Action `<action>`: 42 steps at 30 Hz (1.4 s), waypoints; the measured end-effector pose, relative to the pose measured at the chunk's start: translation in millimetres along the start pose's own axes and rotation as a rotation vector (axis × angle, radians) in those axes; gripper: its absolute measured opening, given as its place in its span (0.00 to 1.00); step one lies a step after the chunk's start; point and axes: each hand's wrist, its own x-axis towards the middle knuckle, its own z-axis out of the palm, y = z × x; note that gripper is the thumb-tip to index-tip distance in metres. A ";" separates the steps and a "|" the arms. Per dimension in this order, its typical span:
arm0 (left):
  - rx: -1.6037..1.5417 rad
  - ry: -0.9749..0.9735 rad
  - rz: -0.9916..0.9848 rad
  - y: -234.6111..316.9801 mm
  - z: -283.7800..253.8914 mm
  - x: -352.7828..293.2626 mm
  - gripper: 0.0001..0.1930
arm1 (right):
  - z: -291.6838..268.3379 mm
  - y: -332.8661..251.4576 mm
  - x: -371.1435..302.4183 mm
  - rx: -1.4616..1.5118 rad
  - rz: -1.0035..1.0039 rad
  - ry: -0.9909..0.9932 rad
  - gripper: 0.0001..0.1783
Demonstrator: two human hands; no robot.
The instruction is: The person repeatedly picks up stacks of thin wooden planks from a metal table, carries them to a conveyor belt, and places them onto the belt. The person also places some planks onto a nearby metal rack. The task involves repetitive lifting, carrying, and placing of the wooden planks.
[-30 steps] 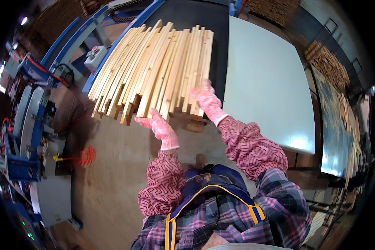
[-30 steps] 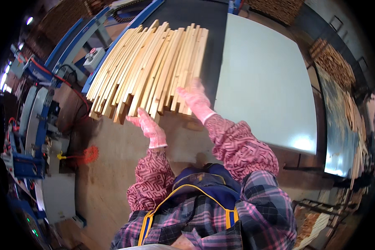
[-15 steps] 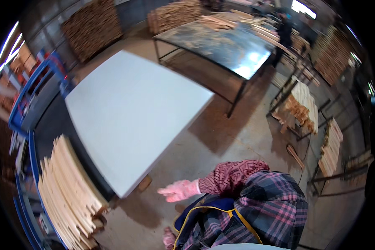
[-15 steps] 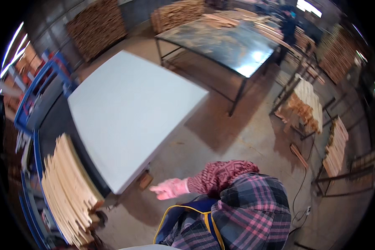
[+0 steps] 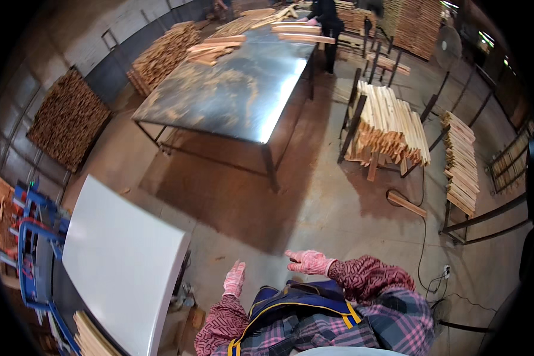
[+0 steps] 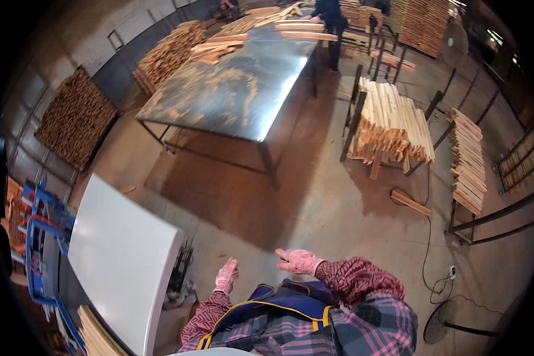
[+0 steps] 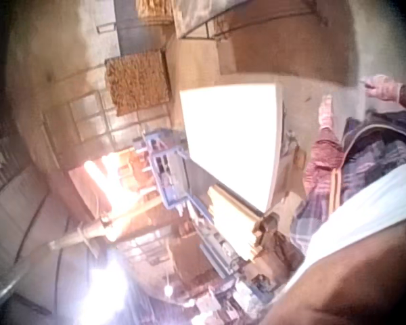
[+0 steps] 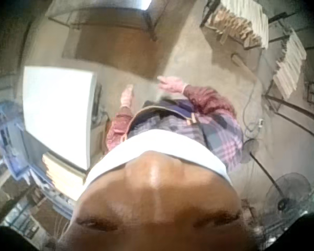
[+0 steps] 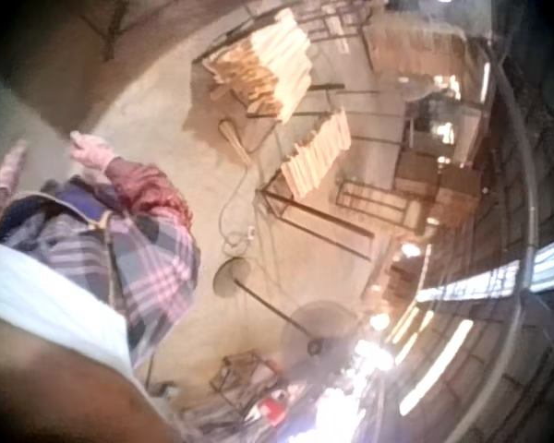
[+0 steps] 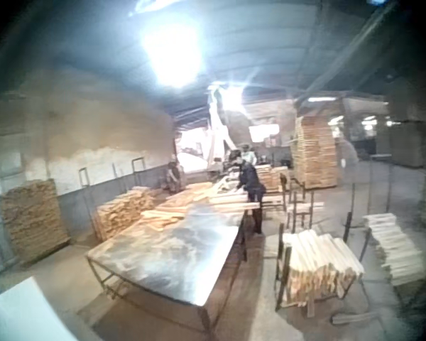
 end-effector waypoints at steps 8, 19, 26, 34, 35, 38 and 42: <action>1.346 -0.595 0.343 95.6 90.0 129.0 0.19 | -105.1 102.2 34.7 0.306 0.221 0.315 0.41; 1.102 -0.548 1.139 400.0 261.9 384.9 0.27 | -322.6 209.4 138.6 0.250 0.509 0.465 0.41; 0.242 -0.470 0.128 586.6 371.5 457.7 0.22 | -450.2 301.8 201.0 0.324 0.704 0.288 0.40; 0.191 -0.179 0.284 691.1 371.5 605.1 0.21 | -723.2 362.1 353.2 0.298 0.461 0.390 0.40; 0.167 -0.186 0.103 740.3 398.3 594.5 0.21 | -748.5 388.2 371.7 0.276 0.450 0.456 0.41; 0.076 -0.178 0.108 784.2 421.9 648.0 0.24 | -860.0 377.4 411.7 0.310 0.432 0.440 0.41; 0.129 -0.168 0.033 835.8 466.4 713.8 0.22 | -957.6 405.9 463.1 0.282 0.361 0.456 0.41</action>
